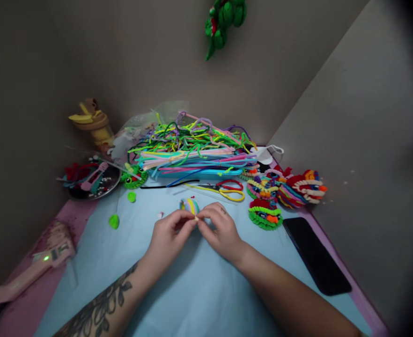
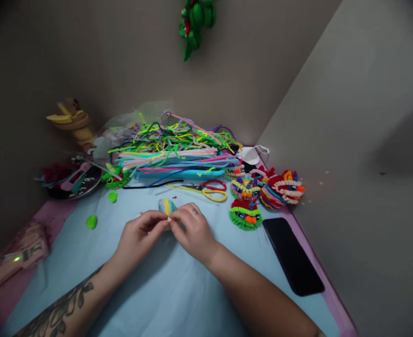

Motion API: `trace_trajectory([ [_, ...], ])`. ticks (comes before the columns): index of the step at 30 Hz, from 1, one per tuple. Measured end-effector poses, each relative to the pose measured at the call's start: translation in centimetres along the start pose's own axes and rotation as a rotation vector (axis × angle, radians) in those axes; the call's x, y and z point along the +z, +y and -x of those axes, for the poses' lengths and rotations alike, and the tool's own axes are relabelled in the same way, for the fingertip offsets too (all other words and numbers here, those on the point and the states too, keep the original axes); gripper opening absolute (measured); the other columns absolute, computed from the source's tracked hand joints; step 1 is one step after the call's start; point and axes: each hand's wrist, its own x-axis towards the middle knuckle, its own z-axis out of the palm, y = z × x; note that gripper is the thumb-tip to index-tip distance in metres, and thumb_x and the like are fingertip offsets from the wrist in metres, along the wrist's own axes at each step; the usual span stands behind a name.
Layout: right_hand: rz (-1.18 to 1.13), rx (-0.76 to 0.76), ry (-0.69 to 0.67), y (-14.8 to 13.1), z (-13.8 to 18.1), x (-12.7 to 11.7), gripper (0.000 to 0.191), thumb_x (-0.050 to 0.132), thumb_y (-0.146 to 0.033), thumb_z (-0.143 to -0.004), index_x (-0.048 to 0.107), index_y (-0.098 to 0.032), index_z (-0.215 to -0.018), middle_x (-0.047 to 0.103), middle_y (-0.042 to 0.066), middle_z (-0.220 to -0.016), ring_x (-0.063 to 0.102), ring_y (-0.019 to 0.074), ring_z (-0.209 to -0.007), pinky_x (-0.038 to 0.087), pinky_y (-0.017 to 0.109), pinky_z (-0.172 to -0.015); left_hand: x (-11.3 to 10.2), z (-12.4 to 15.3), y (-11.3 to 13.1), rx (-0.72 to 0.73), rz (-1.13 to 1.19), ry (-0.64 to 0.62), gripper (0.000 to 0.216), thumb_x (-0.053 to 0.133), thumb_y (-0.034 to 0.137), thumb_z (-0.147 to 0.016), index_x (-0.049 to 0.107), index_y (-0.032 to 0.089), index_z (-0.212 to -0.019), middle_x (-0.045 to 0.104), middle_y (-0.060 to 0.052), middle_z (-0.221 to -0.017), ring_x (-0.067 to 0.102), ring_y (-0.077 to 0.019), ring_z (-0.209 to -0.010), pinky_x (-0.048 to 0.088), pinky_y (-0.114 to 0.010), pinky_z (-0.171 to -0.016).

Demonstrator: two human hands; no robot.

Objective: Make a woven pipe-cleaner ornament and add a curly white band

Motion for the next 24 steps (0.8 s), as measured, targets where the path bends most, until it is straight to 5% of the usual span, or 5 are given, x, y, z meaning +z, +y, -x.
trace_trajectory([
  [12,-0.063,0.135,-0.032,0.4,0.2,0.6,0.009,0.052,-0.015,-0.087,0.058,-0.022,-0.089,0.06,0.004,-0.083,0.056,0.0192,-0.084,0.047,0.034,-0.075,-1.1,-0.4,-2.0,0.037,-0.021,-0.029,0.023,0.07,0.007,-0.07,0.074,0.024,-0.086,0.072,-0.009,-0.095,0.063,-0.025,-0.101,0.037,-0.036,-0.104],
  [24,-0.08,0.264,0.008,0.2,0.0,1.4,0.012,0.053,-0.01,-0.078,0.056,-0.021,-0.082,0.059,0.003,-0.082,0.056,0.0187,-0.08,0.047,0.032,-0.073,-0.4,-1.0,-2.0,0.134,-0.201,-0.02,0.016,0.068,0.013,-0.072,0.071,0.024,-0.083,0.07,-0.006,-0.086,0.062,-0.0209,-0.084,0.044,-0.028,-0.085],
])
